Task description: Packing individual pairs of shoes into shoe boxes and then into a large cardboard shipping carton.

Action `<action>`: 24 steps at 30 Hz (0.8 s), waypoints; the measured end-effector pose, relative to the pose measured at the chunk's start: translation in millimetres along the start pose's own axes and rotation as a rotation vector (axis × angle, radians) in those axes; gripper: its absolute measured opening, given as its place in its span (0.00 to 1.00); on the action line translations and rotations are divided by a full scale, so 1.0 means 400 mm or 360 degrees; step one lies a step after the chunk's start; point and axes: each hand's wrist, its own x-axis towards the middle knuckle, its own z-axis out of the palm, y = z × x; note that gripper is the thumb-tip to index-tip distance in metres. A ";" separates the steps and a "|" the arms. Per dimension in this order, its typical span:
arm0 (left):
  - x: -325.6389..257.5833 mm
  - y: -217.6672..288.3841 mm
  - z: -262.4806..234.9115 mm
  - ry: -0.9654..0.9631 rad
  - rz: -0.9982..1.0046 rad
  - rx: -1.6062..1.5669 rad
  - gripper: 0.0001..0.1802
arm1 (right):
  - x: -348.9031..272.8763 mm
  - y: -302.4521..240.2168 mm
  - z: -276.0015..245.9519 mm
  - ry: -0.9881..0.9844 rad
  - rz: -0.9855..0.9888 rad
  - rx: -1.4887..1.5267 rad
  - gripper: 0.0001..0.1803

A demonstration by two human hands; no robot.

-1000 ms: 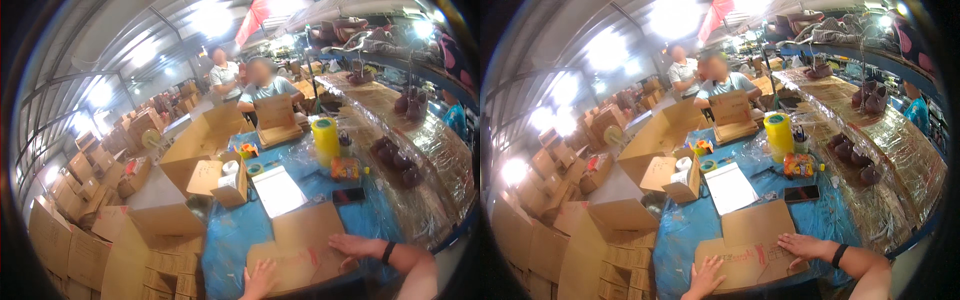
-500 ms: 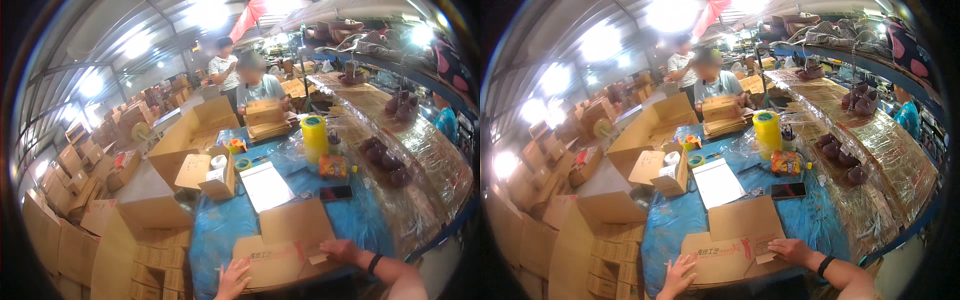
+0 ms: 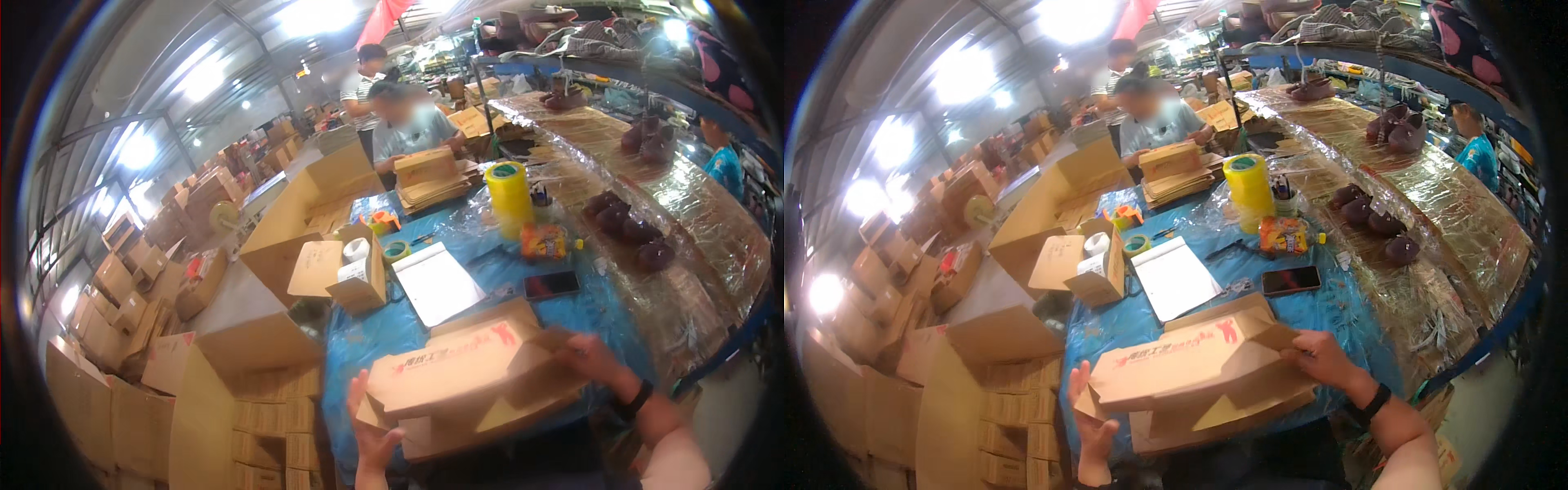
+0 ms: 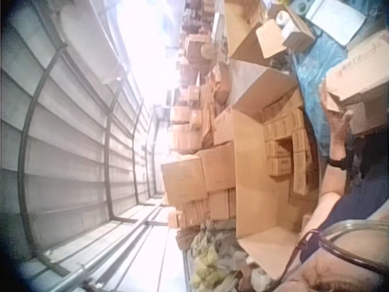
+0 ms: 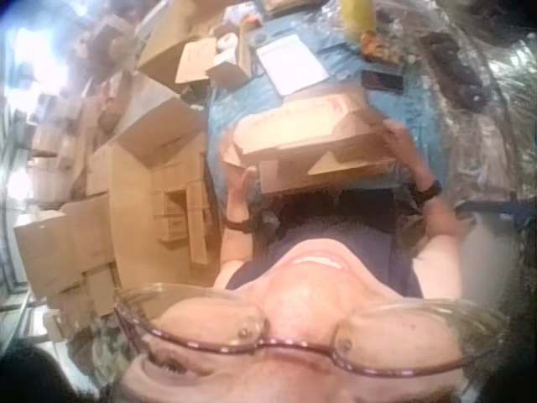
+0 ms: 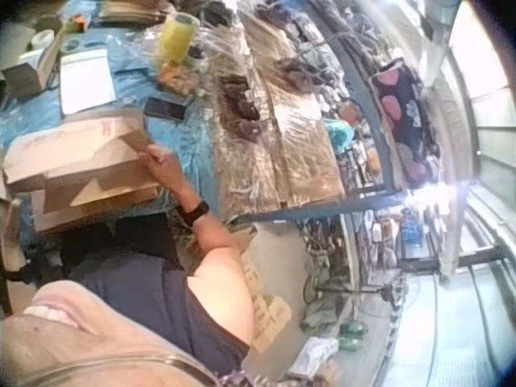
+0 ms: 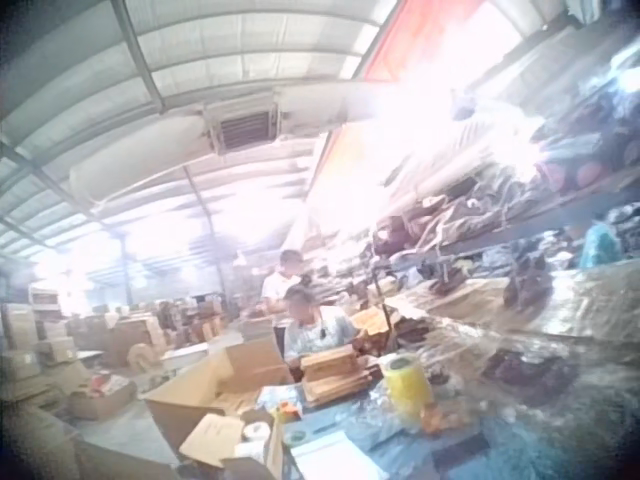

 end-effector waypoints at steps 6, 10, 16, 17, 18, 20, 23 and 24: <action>0.049 0.071 0.058 0.0026 0.0466 0.0402 0.34 | 0.029 -0.157 -0.049 0.0452 0.0593 0.0999 0.19; 0.063 0.044 0.088 -0.0062 -0.0132 0.0613 0.26 | 0.046 -0.119 -0.046 0.0641 0.0477 0.0999 0.24; 0.062 -0.003 0.066 0.0002 -0.0491 0.0480 0.28 | 0.079 -0.333 0.007 0.0223 -0.0436 -0.0190 0.26; 0.054 -0.004 0.066 -0.0028 -0.0499 0.0481 0.28 | 0.085 -0.313 0.027 0.0153 -0.0519 -0.0377 0.21; 0.052 -0.005 0.062 -0.0030 -0.0507 0.0491 0.29 | 0.101 -0.299 0.042 0.0073 -0.0625 -0.0553 0.16; 0.057 -0.004 0.057 -0.0018 -0.0466 0.0489 0.29 | 0.119 -0.292 0.053 0.0115 -0.0642 -0.0559 0.11; 0.054 0.002 0.058 -0.0077 -0.0451 0.0502 0.30 | 0.119 -0.299 0.056 0.0184 -0.0610 -0.0586 0.04; 0.058 0.004 0.060 -0.0088 -0.0440 0.0535 0.31 | 0.123 -0.299 0.053 0.0178 -0.0615 -0.0584 0.04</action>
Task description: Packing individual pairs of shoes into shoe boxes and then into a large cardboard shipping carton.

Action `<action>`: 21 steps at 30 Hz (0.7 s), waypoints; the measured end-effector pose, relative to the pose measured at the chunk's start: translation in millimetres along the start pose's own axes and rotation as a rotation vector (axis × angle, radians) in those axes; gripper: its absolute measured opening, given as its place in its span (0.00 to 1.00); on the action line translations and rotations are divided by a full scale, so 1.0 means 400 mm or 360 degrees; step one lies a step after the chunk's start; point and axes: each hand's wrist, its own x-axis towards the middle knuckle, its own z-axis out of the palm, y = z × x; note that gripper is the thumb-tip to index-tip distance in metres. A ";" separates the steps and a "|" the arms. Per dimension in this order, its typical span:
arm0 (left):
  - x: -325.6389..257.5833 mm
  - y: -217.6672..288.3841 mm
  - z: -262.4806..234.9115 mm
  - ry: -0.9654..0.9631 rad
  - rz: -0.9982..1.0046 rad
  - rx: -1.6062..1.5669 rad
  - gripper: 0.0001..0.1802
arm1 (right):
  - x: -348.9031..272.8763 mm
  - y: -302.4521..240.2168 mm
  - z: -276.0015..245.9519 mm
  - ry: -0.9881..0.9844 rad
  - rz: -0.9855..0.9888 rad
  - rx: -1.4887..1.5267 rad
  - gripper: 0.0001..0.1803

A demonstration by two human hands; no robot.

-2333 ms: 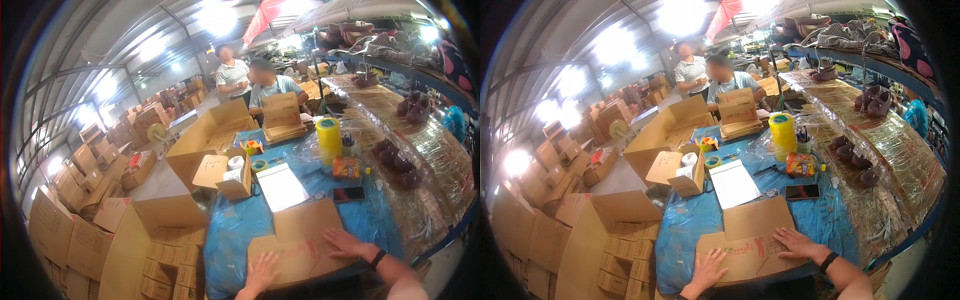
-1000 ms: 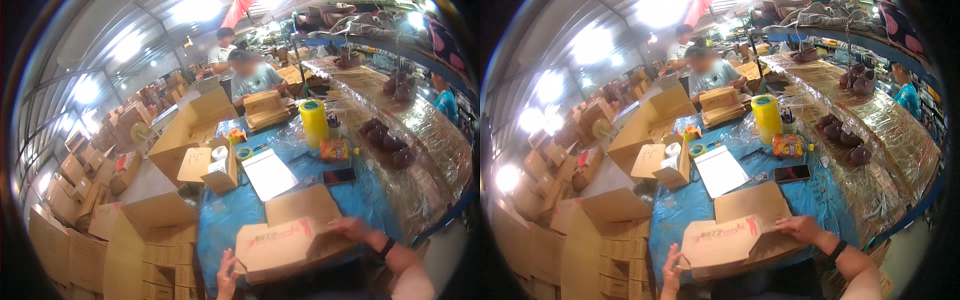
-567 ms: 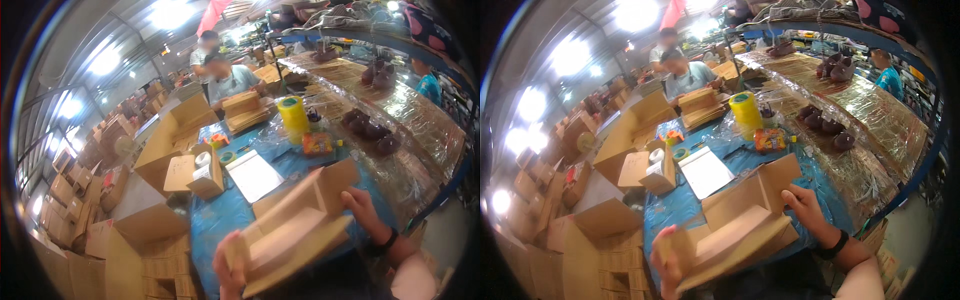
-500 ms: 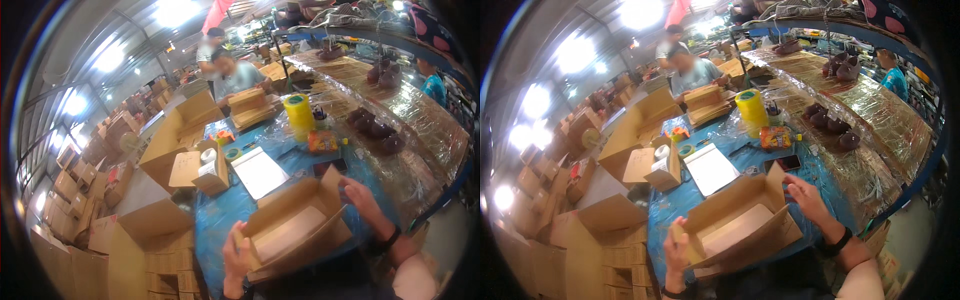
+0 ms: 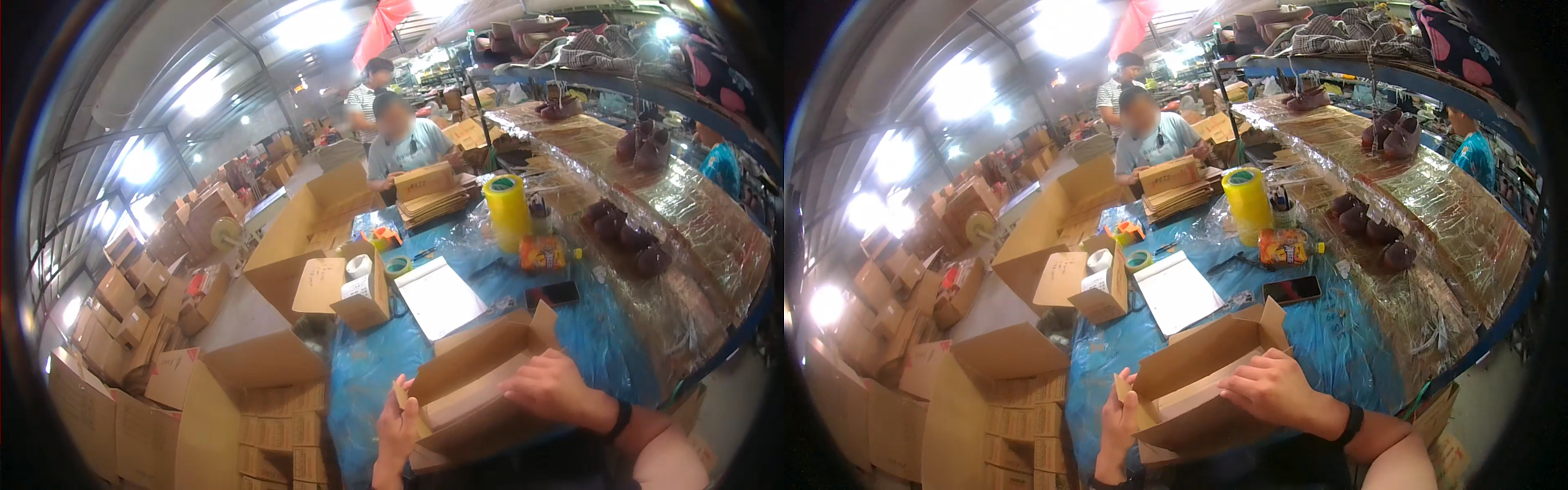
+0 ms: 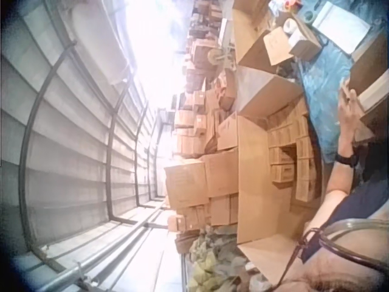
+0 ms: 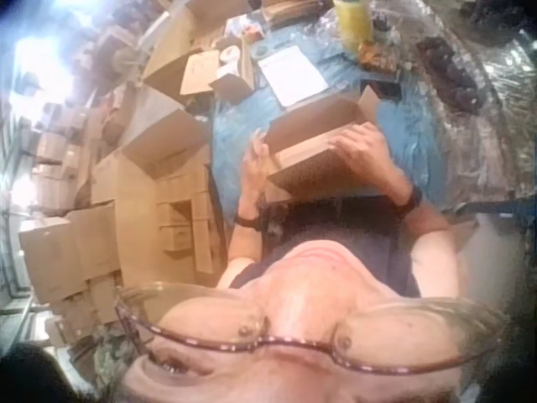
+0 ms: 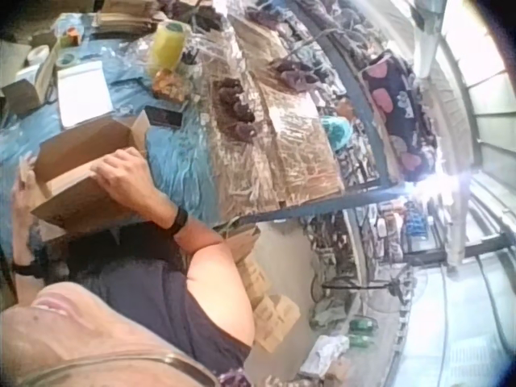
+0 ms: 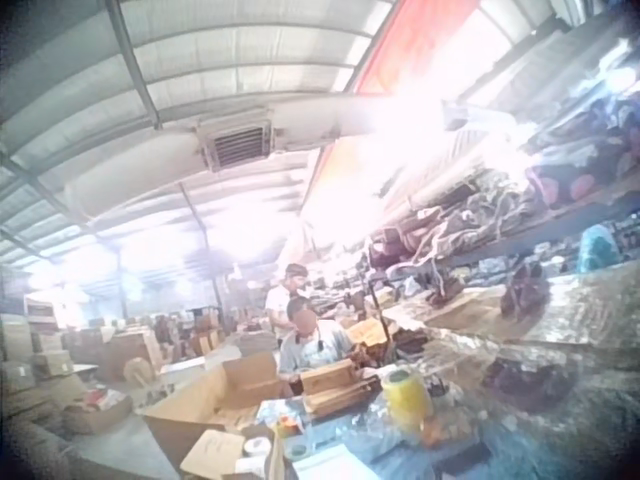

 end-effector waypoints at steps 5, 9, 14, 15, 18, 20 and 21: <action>0.003 -0.012 -0.004 -0.0044 0.0054 0.0076 0.34 | 0.007 0.006 -0.003 -0.0054 0.0009 -0.0021 0.05; -0.005 -0.014 0.002 -0.0055 0.0046 -0.0014 0.34 | 0.016 0.000 -0.004 -0.0084 0.0036 0.0039 0.06; -0.011 -0.040 -0.003 -0.0060 0.0024 -0.0092 0.34 | 0.026 0.001 0.009 -0.0117 0.0028 0.0030 0.07; -0.014 -0.035 -0.002 -0.0065 0.0012 -0.0076 0.33 | 0.024 0.003 0.010 -0.0123 0.0017 0.0031 0.07; -0.012 -0.040 0.003 -0.0050 0.0028 -0.0113 0.33 | 0.019 0.006 0.013 -0.0152 0.0045 0.0024 0.07; -0.014 -0.024 0.006 -0.0045 0.0022 -0.0095 0.32 | 0.013 0.011 0.018 -0.0165 0.0060 0.0018 0.06; -0.012 -0.014 0.004 -0.0035 0.0022 -0.0065 0.32 | 0.013 0.017 0.028 -0.0164 0.0049 0.0023 0.06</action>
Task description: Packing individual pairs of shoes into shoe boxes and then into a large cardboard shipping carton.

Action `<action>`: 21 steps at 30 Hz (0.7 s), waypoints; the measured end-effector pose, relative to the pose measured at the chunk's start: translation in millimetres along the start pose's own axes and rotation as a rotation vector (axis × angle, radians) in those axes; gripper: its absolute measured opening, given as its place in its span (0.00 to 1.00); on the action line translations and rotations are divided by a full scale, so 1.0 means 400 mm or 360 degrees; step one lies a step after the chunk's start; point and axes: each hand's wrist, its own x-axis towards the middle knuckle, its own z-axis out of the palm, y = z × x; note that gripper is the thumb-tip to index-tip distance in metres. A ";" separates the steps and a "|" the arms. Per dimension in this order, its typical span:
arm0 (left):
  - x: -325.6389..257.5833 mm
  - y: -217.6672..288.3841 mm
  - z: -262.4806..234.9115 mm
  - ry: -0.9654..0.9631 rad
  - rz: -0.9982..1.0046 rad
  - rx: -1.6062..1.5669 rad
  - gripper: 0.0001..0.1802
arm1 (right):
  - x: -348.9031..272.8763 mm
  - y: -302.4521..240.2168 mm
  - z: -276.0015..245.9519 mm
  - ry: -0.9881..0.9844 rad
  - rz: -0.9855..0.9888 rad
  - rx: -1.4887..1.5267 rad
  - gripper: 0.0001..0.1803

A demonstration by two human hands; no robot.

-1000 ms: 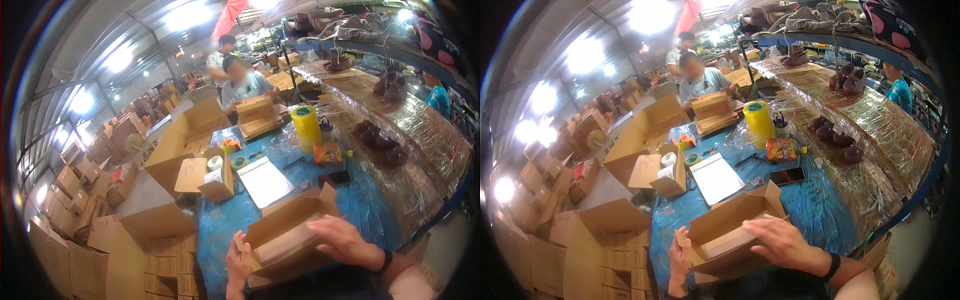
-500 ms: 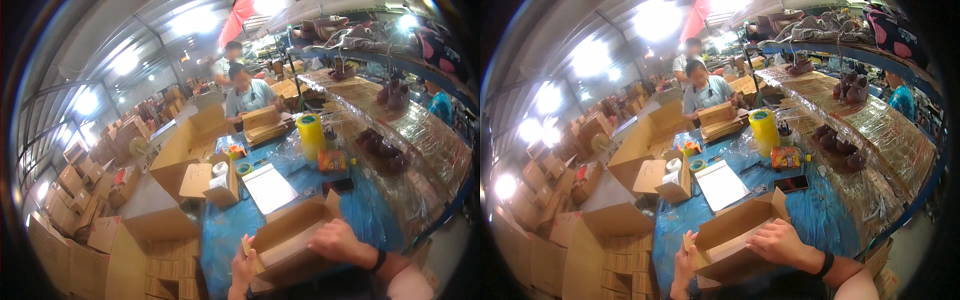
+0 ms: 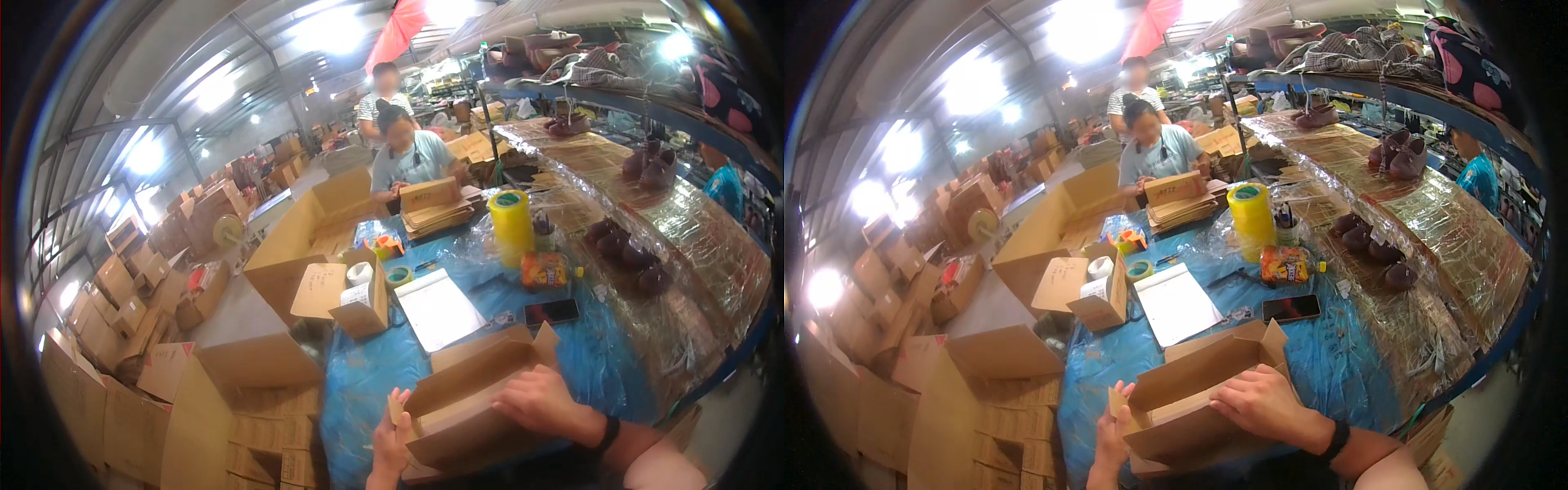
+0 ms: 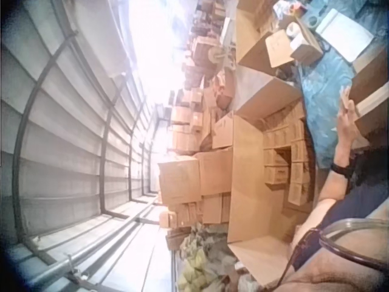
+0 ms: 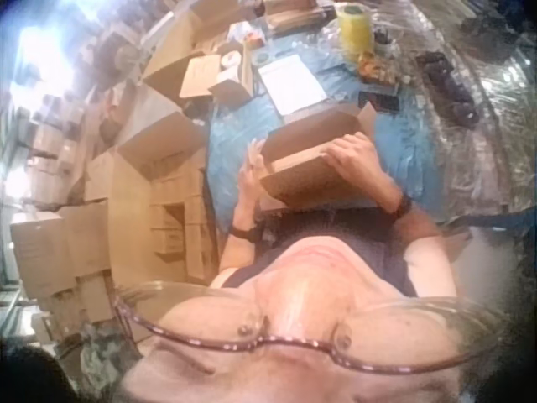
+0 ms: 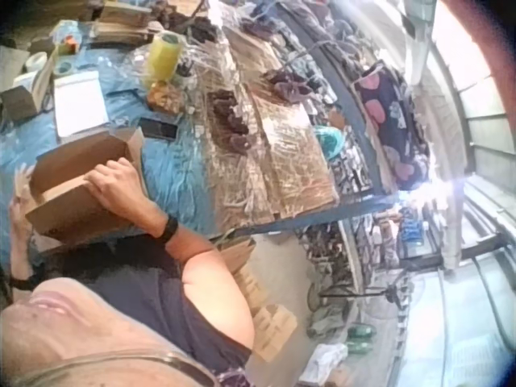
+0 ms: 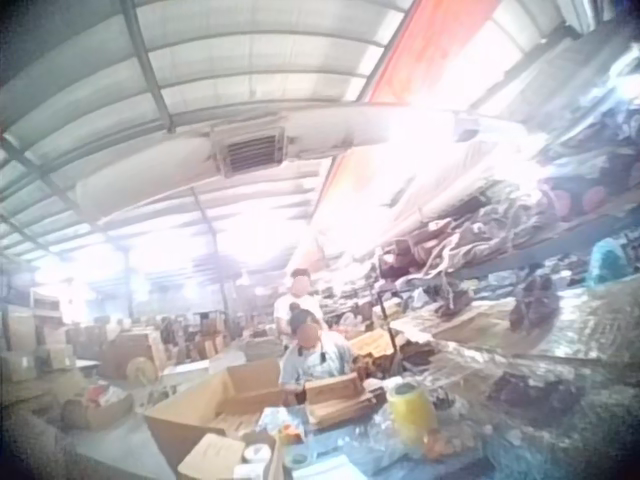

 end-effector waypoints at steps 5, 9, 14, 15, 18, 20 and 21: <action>-0.014 -0.011 0.001 0.0027 0.0055 0.0024 0.33 | -0.011 0.033 0.073 -0.0139 0.0026 -0.0007 0.12; -0.024 -0.037 -0.003 -0.0067 0.0136 0.0061 0.35 | -0.032 0.054 0.095 -0.0832 0.0303 0.0268 0.21; -0.022 -0.075 0.016 -0.0096 -0.0129 -0.0972 0.35 | -0.025 0.053 0.101 -0.0697 0.0399 0.0330 0.22; -0.026 -0.080 0.025 -0.0027 -0.0421 -0.1403 0.35 | -0.029 0.055 0.108 -0.0733 0.0361 0.0331 0.22; 0.010 -0.090 0.035 -0.0113 -0.0415 -0.0802 0.30 | -0.006 0.042 0.082 -0.0742 0.0388 0.0376 0.22; 0.025 -0.066 0.046 -0.0102 -0.0228 -0.0517 0.31 | 0.002 0.040 0.079 -0.0753 0.0365 0.0387 0.23; 0.025 -0.062 0.049 -0.0100 -0.0199 -0.0393 0.31 | 0.013 0.030 0.062 -0.0770 0.0405 0.0351 0.21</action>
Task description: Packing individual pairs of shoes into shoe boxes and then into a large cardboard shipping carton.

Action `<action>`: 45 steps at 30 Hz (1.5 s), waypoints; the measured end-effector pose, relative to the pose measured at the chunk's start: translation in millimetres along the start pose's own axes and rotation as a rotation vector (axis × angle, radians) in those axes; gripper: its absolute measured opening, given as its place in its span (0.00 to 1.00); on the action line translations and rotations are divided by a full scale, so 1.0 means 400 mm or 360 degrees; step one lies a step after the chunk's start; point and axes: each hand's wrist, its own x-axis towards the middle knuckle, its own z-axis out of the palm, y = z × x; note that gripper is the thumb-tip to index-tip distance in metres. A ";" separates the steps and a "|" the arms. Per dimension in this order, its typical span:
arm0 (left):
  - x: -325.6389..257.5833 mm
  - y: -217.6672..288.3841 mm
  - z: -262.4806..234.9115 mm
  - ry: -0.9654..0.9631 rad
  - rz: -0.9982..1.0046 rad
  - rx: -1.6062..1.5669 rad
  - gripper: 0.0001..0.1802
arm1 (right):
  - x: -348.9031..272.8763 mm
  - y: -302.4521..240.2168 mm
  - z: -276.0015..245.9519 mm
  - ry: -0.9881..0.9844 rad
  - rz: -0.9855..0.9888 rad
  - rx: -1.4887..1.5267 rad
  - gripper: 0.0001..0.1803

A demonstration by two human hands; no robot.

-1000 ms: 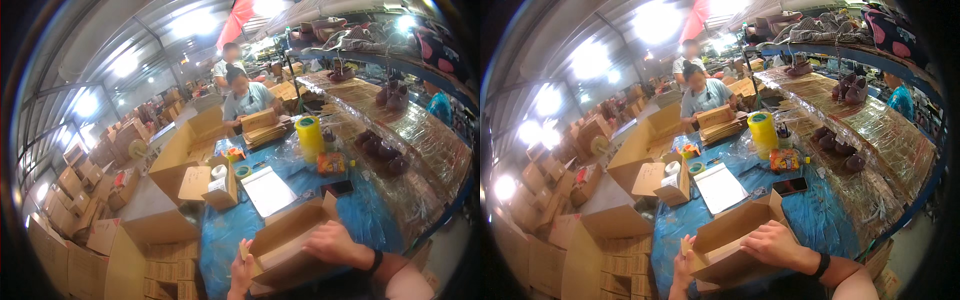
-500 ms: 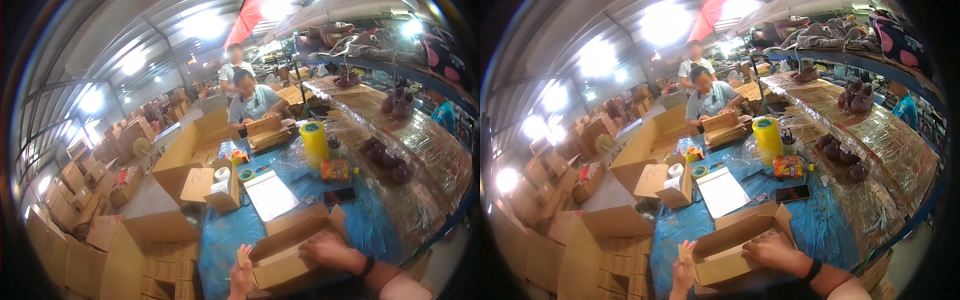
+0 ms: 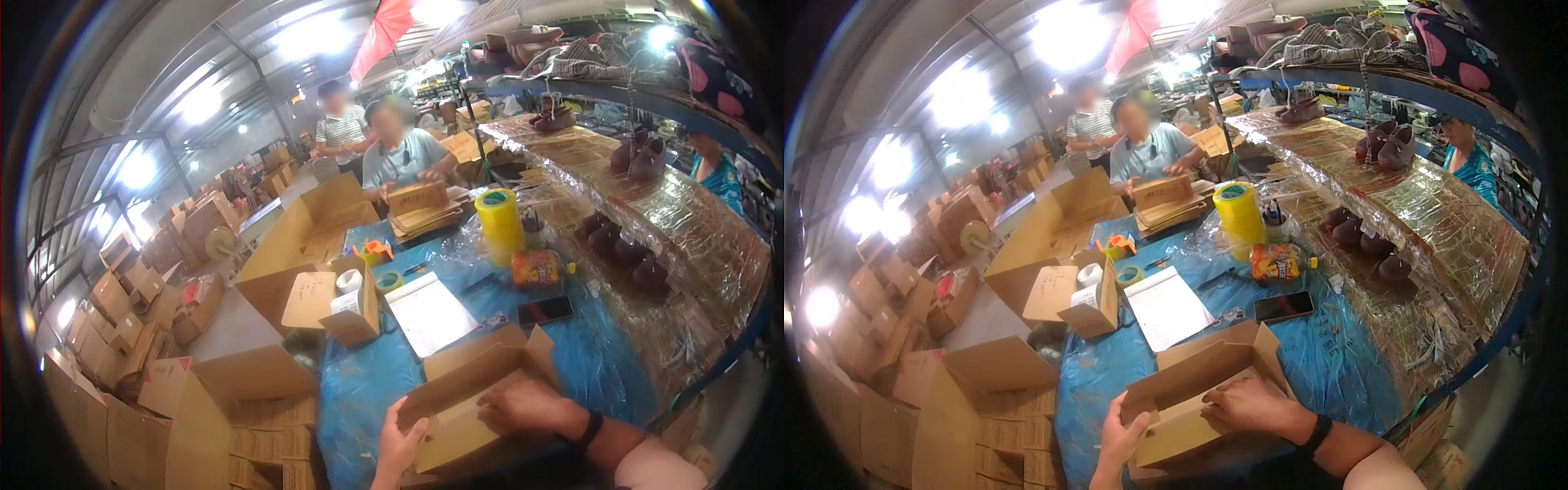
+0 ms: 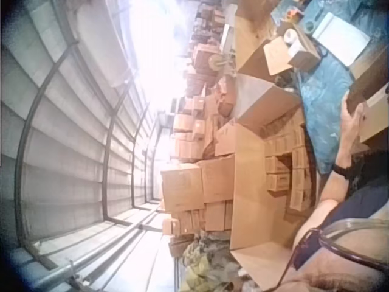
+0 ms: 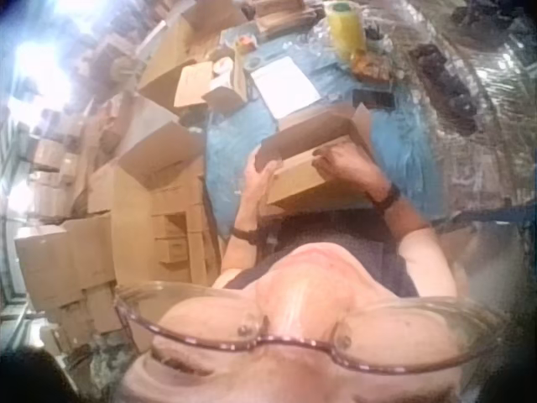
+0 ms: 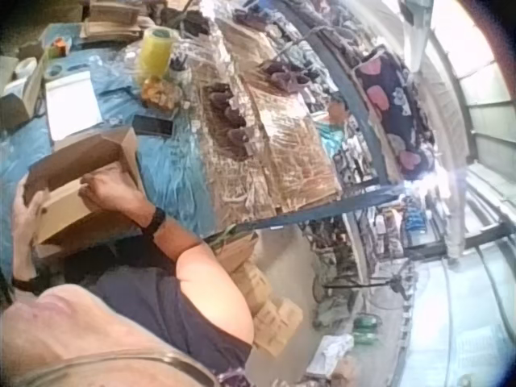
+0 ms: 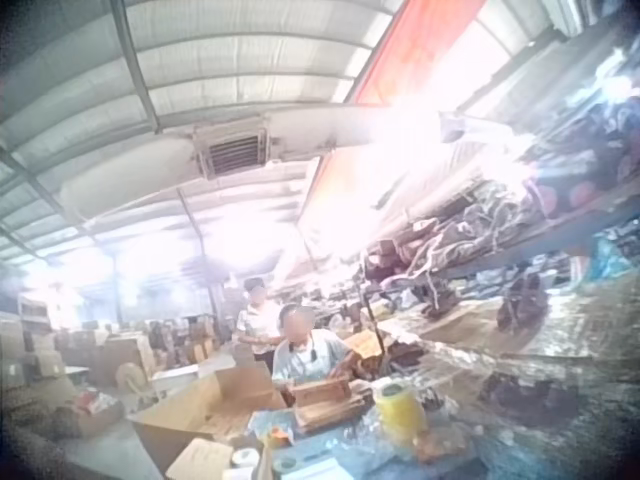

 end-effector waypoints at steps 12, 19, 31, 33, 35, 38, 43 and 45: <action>-0.013 0.051 0.009 0.0034 -0.0063 0.0424 0.33 | -0.080 0.187 -0.085 0.1526 -0.0119 -0.0016 0.15; 0.010 0.054 0.025 0.0387 0.0592 0.1342 0.36 | -0.019 0.213 0.038 0.0716 0.0291 0.1609 0.25; 0.085 0.231 0.036 -0.0839 0.0064 0.1966 0.42 | -0.003 0.118 -0.074 0.0289 0.0248 0.0259 0.23; 0.086 0.255 -0.015 -0.0911 0.0087 0.1264 0.47 | -0.032 0.099 -0.115 0.0682 -0.0246 0.0102 0.21; 0.067 0.277 -0.026 -0.0434 0.0494 0.1359 0.45 | -0.078 0.075 -0.120 0.1048 -0.0712 -0.0042 0.19; 0.032 0.292 0.003 -0.0593 0.0179 0.1348 0.29 | -0.121 0.062 -0.135 0.0983 -0.0845 -0.0180 0.19; -0.019 0.185 0.066 -0.0528 0.1085 0.2091 0.09 | -0.117 -0.063 -0.115 0.1010 -0.0497 -0.0131 0.24; -0.005 0.076 0.070 -0.0597 0.1238 0.1903 0.05 | -0.098 -0.035 -0.036 0.0579 -0.0536 -0.0498 0.22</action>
